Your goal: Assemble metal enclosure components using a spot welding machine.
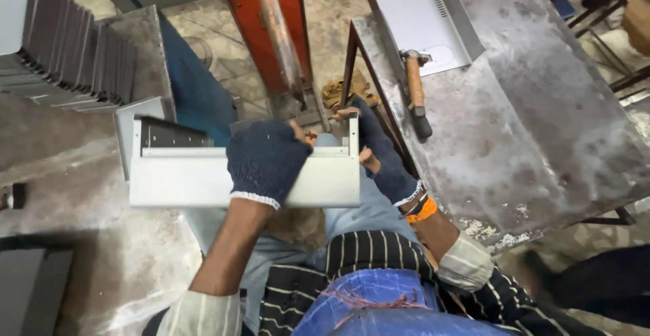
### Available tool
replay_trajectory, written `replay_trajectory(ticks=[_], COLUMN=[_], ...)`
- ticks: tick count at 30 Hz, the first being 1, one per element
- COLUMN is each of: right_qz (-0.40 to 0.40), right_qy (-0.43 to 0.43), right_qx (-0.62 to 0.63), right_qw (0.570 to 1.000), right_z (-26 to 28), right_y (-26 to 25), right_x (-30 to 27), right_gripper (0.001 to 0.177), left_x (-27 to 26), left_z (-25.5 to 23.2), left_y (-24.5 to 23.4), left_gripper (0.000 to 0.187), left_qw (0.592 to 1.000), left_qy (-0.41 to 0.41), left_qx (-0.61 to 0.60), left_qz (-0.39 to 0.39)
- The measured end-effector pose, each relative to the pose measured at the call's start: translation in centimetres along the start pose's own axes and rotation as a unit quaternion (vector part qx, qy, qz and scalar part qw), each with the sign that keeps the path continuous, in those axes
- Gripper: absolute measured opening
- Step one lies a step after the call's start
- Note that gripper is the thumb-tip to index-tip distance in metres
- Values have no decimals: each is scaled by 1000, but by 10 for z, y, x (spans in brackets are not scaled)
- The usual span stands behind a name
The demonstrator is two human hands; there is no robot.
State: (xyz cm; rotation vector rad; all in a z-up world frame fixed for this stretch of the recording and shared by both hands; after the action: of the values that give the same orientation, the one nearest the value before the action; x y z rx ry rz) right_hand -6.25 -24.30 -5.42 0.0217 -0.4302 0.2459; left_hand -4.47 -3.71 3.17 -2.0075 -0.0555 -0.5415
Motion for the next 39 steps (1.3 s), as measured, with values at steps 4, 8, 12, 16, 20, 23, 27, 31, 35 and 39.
replay_trajectory(ticks=[4,8,12,16,20,23,27,31,35,39], right_qz=[-116,-221,-157,-438,-484,-420,-312,-280,-249,-153], right_qy=[-41,217,-205,192,37,93,122,135,146,-10], right_qx=[-236,-39,-554,-202,-537,-639,-666,-666,-696,-646], right_qw=[964,950,792,855,690,637,667,678,658,747], right_z=[-7,-92,102,134,84,17,-53,-88,-73,-135], right_y=[-39,-150,-160,-229,-291,-318,-323,-317,-259,-197], right_x=[-7,-81,-66,-106,-87,-62,-58,-65,-16,7], right_gripper=[73,69,47,37,56,61,45,37,35,73], left_x=[-5,-5,-2,-2,-15,-33,-35,-25,-14,-4], left_z=[-33,-90,-161,-190,-171,-146,-123,-106,-86,-69], left_y=[13,28,25,12,52,98,146,194,249,269], left_gripper=[36,53,45,33,42,44,26,12,10,12], left_qw=[998,981,895,879,860,843,762,725,721,721], left_qy=[-15,-4,60,208,268,156,-108,-194,-231,-263], left_qx=[-55,-163,-365,-412,-435,-509,-603,-620,-621,-619], left_qz=[24,105,250,121,3,78,209,230,205,165])
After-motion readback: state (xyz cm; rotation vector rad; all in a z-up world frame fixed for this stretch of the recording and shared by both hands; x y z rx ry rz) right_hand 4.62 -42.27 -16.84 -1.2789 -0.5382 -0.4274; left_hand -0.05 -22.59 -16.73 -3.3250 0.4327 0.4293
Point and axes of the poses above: each hand's wrist, its own x-axis towards the middle knuckle, its own y-axis out of the palm, z = x × y, the point moved 2 cm from there along x, towards the middle knuckle, and after that the axes turned 3 degrees about -x, right-handed, at the moved point
